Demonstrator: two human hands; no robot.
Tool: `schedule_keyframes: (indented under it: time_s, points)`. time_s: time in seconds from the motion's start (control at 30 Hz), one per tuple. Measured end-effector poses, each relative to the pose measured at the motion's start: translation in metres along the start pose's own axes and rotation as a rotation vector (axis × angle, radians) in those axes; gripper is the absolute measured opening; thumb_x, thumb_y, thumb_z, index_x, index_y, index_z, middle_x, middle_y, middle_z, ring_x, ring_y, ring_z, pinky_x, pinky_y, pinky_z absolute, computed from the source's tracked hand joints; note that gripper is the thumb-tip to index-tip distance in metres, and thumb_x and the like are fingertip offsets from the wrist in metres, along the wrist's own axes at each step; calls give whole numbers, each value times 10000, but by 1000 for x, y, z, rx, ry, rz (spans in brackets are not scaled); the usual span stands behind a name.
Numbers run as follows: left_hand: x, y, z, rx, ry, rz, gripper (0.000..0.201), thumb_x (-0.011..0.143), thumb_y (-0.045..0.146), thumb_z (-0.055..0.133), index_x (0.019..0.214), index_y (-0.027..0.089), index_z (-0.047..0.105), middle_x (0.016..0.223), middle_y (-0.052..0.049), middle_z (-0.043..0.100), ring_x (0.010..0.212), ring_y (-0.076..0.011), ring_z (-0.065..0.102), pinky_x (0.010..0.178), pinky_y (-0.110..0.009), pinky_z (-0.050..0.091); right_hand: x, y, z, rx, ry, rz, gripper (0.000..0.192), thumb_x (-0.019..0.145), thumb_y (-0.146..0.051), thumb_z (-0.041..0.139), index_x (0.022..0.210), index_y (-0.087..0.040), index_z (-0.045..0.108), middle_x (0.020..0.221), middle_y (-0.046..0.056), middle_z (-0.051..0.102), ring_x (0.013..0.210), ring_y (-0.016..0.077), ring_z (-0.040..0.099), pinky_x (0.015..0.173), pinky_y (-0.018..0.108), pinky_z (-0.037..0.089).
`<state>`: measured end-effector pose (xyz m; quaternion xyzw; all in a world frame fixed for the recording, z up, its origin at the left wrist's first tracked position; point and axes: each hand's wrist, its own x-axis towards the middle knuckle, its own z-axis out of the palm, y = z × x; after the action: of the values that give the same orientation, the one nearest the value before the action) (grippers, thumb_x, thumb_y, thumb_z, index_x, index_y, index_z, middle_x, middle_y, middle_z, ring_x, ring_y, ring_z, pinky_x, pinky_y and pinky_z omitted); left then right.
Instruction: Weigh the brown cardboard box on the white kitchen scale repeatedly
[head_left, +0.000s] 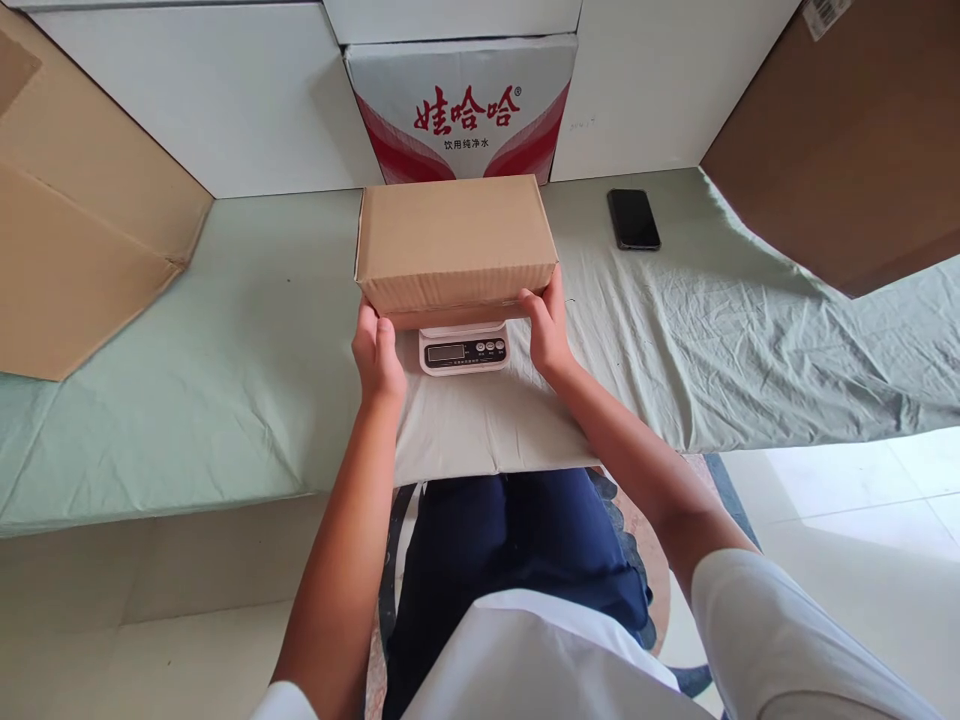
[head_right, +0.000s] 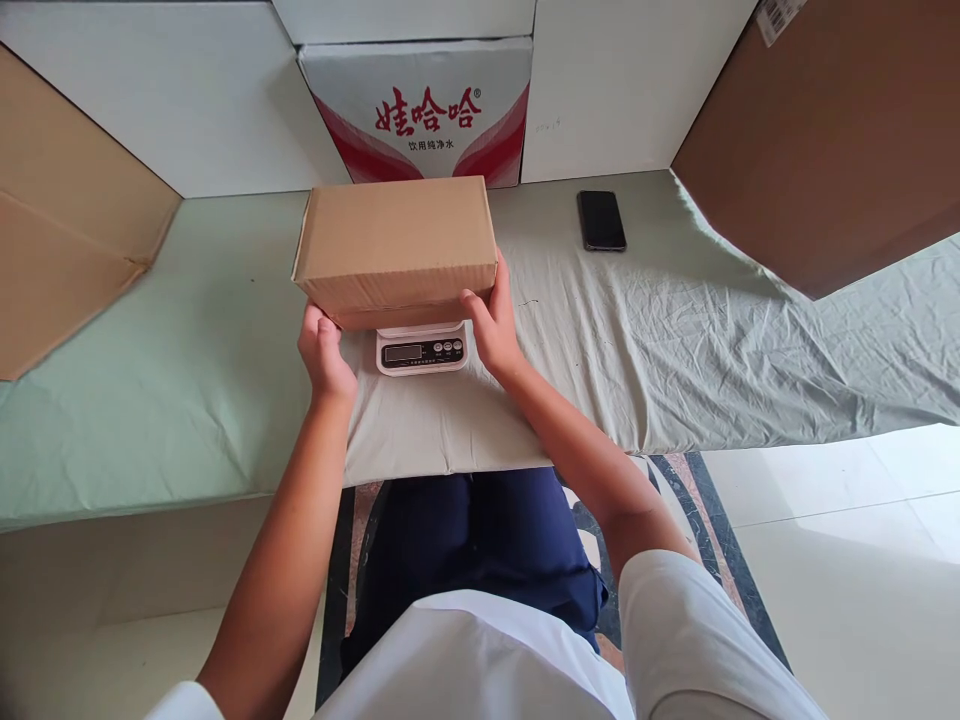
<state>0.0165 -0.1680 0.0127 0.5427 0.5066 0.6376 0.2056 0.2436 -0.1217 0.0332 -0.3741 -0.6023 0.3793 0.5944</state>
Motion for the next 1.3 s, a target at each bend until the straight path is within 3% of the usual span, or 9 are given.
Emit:
schedule_keyframes:
  time_s: [0.43,0.6,0.73,0.97,1.13,1.3]
  points:
    - [-2,-10,-2,40,-4,4,719,947,746,388,1403,226,586,1308,-124,695,1298,-297,637,1123,-416,499,0,3,-2,3,8,7,710,894,-722,515,1497,-363,408,1539,39,506,1482,296,462,1295,542,382]
    - [2,-17,-4,-37,24,46,758,936,755,397,1512,272,498,1568,-102,547,1546,-288,428,1277,-409,349,0,8,-6,35,41,-18,720,906,-725,496,1536,-405,356,1667,-3,382,1603,299,314,1339,597,268]
    - [4,-22,-6,-72,14,34,770,928,760,395,1542,300,461,1638,-74,473,1598,-279,340,1312,-418,286,3,12,-11,22,63,-23,721,908,-758,457,1546,-450,321,1712,-38,312,1644,297,234,1331,627,254]
    - [2,-17,-2,-56,-26,20,719,932,746,405,1450,265,534,1469,-121,615,1434,-300,543,1205,-426,420,2,5,-5,42,-13,-25,720,879,-767,492,1460,-343,471,1608,29,473,1553,298,395,1329,531,325]
    - [5,-7,2,-91,8,90,714,922,743,443,1429,248,533,1427,-124,628,1407,-298,557,1165,-409,441,0,-2,1,72,-37,-21,760,874,-759,489,1515,-359,405,1623,12,461,1538,304,402,1312,527,354]
    - [50,-4,0,-131,52,69,659,899,753,514,1331,260,589,1407,-78,643,1395,-264,561,1178,-361,437,44,2,7,41,-40,-36,810,861,-816,452,1545,-393,359,1600,-20,491,1586,298,334,1350,539,285]
